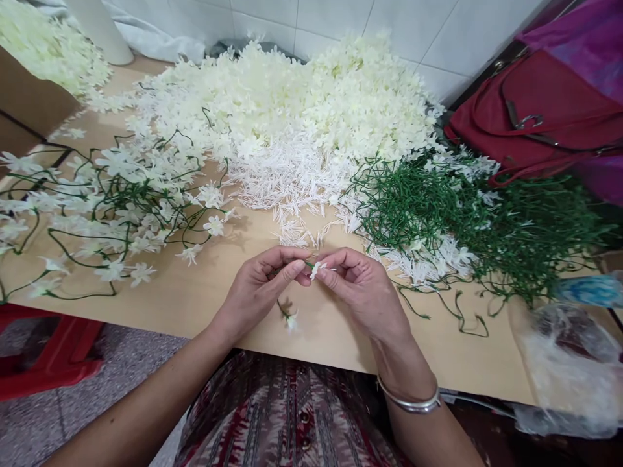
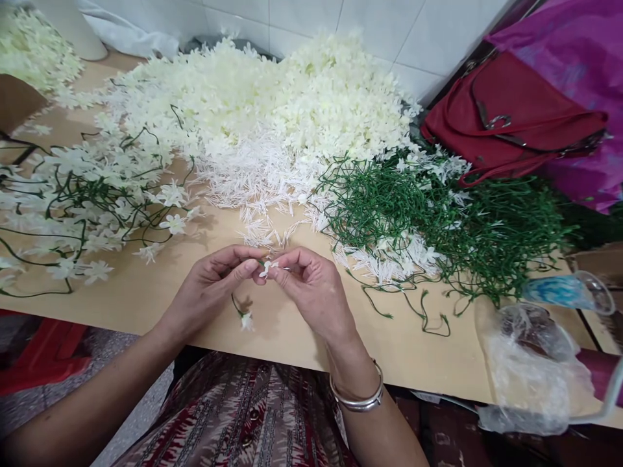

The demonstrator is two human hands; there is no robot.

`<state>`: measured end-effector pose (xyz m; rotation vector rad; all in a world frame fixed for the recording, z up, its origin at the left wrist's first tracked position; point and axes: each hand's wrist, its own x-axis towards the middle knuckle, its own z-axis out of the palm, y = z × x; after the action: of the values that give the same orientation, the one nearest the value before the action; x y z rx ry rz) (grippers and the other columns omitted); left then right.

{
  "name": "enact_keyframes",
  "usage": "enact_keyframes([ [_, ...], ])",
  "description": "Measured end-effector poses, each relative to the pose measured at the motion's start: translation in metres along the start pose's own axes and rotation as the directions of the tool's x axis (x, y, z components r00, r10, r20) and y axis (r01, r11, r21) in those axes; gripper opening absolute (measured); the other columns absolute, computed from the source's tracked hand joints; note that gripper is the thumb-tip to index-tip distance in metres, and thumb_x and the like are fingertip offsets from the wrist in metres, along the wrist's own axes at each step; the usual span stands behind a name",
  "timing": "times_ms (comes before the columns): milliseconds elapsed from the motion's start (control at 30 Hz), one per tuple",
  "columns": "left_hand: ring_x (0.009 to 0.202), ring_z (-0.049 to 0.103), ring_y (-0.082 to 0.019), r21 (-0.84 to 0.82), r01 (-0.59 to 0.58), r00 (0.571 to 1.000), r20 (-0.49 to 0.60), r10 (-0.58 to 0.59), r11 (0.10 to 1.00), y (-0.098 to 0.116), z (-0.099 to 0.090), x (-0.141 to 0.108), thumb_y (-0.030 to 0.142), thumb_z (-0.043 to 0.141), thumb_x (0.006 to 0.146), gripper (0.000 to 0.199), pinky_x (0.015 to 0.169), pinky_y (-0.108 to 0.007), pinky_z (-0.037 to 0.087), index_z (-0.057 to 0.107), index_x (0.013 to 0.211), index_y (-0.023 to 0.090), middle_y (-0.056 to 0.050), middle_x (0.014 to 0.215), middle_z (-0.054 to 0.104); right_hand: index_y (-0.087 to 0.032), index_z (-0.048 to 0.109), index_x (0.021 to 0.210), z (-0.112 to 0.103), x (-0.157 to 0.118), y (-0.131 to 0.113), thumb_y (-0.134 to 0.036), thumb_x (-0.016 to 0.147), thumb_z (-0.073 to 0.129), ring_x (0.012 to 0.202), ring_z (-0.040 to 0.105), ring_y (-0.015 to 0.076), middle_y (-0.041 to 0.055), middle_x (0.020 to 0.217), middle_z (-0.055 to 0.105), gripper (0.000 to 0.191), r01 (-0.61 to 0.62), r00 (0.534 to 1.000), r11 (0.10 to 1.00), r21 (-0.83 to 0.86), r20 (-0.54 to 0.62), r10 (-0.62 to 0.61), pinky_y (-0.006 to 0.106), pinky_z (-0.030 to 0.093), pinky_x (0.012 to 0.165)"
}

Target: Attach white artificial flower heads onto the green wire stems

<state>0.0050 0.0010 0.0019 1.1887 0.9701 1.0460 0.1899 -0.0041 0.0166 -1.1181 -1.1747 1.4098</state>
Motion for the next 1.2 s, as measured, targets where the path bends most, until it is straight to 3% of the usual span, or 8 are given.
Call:
enact_keyframes([
  [333, 0.067, 0.066, -0.014, 0.057, 0.006, 1.000, 0.019, -0.007, 0.998, -0.001, 0.002, -0.003, 0.046, 0.071, 0.096, 0.029, 0.054, -0.022, 0.055, 0.071, 0.089, 0.017, -0.003, 0.076, 0.072, -0.023, 0.072, 0.081, -0.003, -0.002, 0.001, -0.037, 0.081, 0.088, 0.080, 0.076, 0.0182, 0.0017, 0.082, 0.081, 0.021, -0.037, 0.999, 0.999, -0.021, 0.033, 0.038, 0.036, 0.062, 0.082],
  [600, 0.070, 0.069, -0.013, 0.169, -0.060, 0.998, 0.038, 0.054, 0.984, -0.002, 0.002, -0.004, 0.036, 0.067, 0.100, 0.022, 0.068, -0.023, 0.055, 0.070, 0.089, 0.017, -0.002, 0.077, 0.073, -0.021, 0.070, 0.083, -0.003, -0.003, -0.002, -0.035, 0.085, 0.084, 0.079, 0.076, 0.0170, 0.0027, 0.082, 0.081, 0.020, -0.064, 0.996, 0.995, -0.077, 0.054, 0.069, 0.034, 0.061, 0.081],
  [833, 0.071, 0.069, -0.014, 0.167, -0.070, 0.997, 0.051, 0.062, 0.983, -0.004, 0.000, -0.002, 0.038, 0.067, 0.099, 0.023, 0.069, -0.024, 0.055, 0.070, 0.090, 0.017, -0.002, 0.076, 0.073, -0.021, 0.070, 0.082, -0.005, 0.004, -0.001, -0.042, 0.084, 0.085, 0.077, 0.077, 0.0180, 0.0026, 0.080, 0.081, 0.026, -0.099, 0.989, 0.993, -0.065, 0.101, 0.105, 0.034, 0.063, 0.078],
  [967, 0.071, 0.068, -0.014, 0.129, -0.062, 0.998, 0.034, 0.058, 0.990, -0.002, 0.002, -0.002, 0.041, 0.068, 0.099, 0.026, 0.069, -0.024, 0.055, 0.070, 0.088, 0.017, -0.002, 0.076, 0.073, -0.022, 0.068, 0.083, -0.006, 0.008, -0.001, -0.041, 0.084, 0.085, 0.078, 0.077, 0.0175, 0.0006, 0.078, 0.079, 0.026, -0.120, 0.981, 0.993, 0.003, 0.155, 0.118, 0.034, 0.063, 0.080],
  [1200, 0.060, 0.064, -0.011, 0.025, 0.013, 1.000, 0.013, -0.013, 1.000, 0.004, 0.003, -0.003, 0.046, 0.071, 0.097, 0.031, 0.061, -0.022, 0.056, 0.067, 0.088, 0.017, 0.000, 0.075, 0.070, -0.024, 0.071, 0.099, -0.012, 0.008, -0.002, -0.036, 0.079, 0.090, 0.086, 0.075, 0.0150, -0.0008, 0.093, 0.079, 0.029, -0.142, 0.973, 0.985, 0.097, 0.198, 0.120, 0.033, 0.061, 0.088],
])
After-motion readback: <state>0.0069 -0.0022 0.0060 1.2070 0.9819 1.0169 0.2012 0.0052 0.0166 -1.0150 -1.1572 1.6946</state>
